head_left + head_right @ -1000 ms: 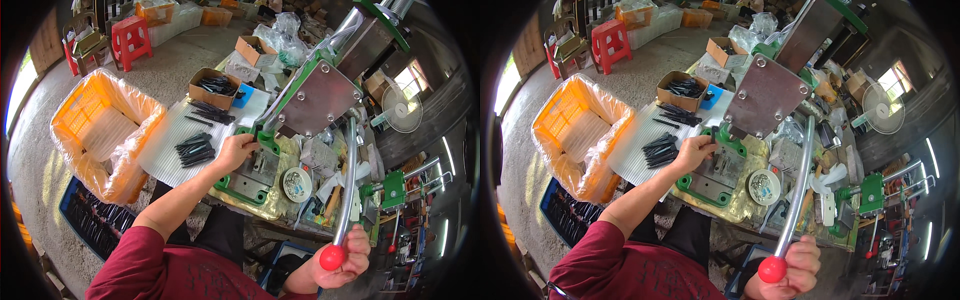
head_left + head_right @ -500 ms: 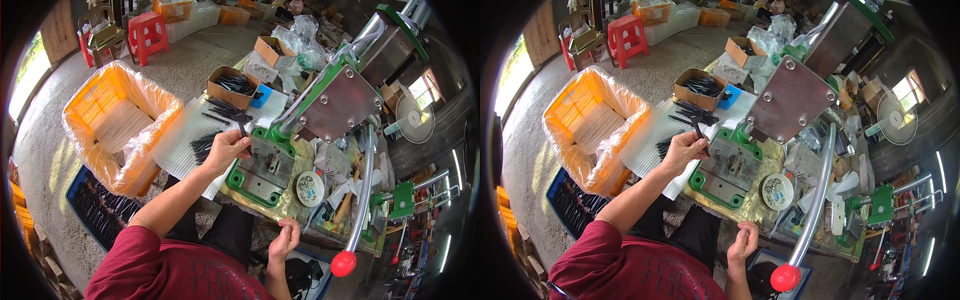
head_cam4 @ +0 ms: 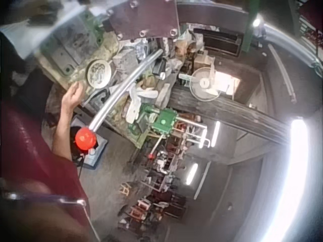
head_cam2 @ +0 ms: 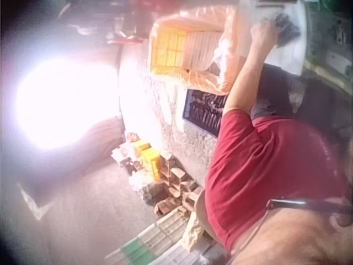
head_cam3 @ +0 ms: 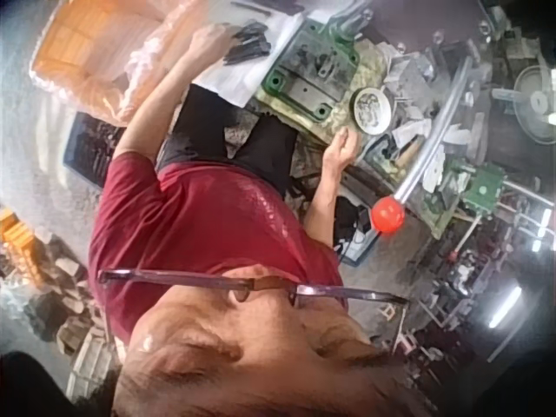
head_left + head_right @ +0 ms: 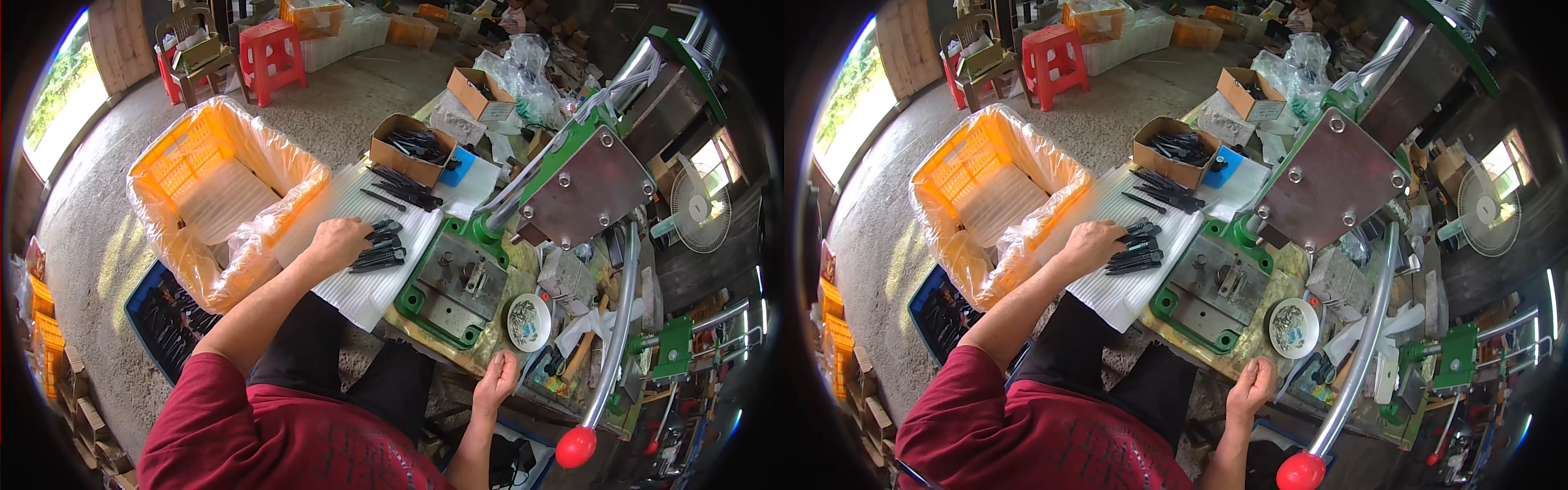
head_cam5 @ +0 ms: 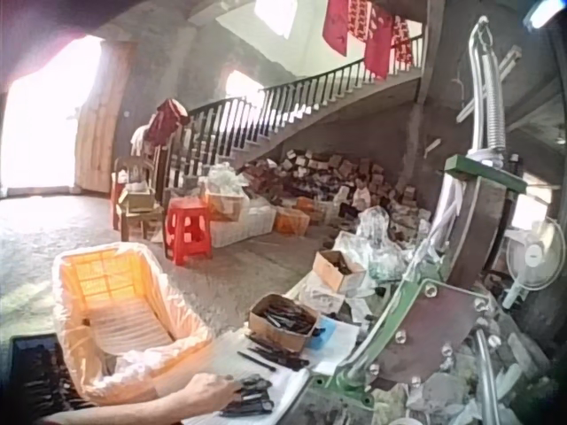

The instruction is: The person inserts pins into plastic components by hand, presses them using a manual press machine, and places the assembled components into a storage bin.

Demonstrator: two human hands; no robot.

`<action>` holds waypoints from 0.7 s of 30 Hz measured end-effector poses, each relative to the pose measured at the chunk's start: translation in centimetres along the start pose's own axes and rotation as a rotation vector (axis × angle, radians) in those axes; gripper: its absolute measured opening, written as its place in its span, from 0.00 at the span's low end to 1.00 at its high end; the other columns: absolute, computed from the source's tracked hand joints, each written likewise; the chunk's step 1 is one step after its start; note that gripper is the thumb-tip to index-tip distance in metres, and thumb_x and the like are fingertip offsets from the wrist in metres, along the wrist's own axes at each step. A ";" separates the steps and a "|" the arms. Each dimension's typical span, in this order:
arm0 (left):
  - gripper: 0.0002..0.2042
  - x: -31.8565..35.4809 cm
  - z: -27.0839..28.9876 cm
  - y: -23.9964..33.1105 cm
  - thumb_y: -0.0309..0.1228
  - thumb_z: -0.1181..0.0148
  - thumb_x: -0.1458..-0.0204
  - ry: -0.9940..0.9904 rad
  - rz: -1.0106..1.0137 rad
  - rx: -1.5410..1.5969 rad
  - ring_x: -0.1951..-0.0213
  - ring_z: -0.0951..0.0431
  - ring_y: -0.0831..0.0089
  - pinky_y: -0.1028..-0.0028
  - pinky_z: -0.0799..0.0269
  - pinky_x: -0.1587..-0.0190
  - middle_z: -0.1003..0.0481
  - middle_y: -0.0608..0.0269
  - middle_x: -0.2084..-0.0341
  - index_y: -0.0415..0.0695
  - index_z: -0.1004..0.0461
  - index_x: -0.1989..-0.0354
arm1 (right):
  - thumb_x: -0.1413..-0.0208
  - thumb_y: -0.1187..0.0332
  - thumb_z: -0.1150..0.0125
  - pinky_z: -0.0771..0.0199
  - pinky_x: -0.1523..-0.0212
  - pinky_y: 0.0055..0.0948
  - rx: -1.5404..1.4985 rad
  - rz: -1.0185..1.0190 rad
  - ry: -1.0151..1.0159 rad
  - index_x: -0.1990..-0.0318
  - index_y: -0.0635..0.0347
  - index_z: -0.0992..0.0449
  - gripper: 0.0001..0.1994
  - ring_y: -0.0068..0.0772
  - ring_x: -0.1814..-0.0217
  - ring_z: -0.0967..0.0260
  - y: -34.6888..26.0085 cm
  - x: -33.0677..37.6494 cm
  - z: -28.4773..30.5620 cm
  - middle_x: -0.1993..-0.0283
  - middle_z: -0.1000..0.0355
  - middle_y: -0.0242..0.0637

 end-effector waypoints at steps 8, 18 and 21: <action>0.09 -0.1 -1.0 0.3 0.33 0.45 0.60 -0.020 -0.013 -0.090 0.66 0.29 0.61 0.66 0.34 0.67 0.31 0.58 0.73 0.42 0.31 0.73 | 0.51 0.72 0.55 0.44 0.76 0.31 0.078 -0.008 -0.015 0.74 0.68 0.37 0.07 0.39 0.77 0.44 1.9 -0.3 -0.4 0.78 0.41 0.42; 0.34 -0.7 -1.1 1.2 0.42 0.38 0.69 -0.049 -0.063 -0.025 0.52 0.40 0.62 0.66 0.41 0.54 0.37 0.58 0.58 0.41 0.42 0.51 | 0.51 0.71 0.54 0.45 0.75 0.32 0.179 0.037 0.011 0.74 0.67 0.36 0.07 0.39 0.77 0.44 2.5 0.0 -1.2 0.79 0.41 0.41; 0.36 -1.0 -2.0 1.2 0.42 0.38 0.69 -0.160 -0.057 -0.079 0.52 0.40 0.60 0.66 0.41 0.53 0.38 0.55 0.56 0.40 0.44 0.50 | 0.51 0.72 0.54 0.43 0.74 0.28 0.214 0.052 -0.003 0.74 0.68 0.36 0.07 0.36 0.76 0.43 2.9 0.2 -1.3 0.77 0.40 0.41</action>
Point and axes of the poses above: each hand's wrist, its own x-axis away from the middle knuckle, its own z-axis out of the back of the hand, y = z × x, the point moved 5 cm from there along -x, towards the middle knuckle
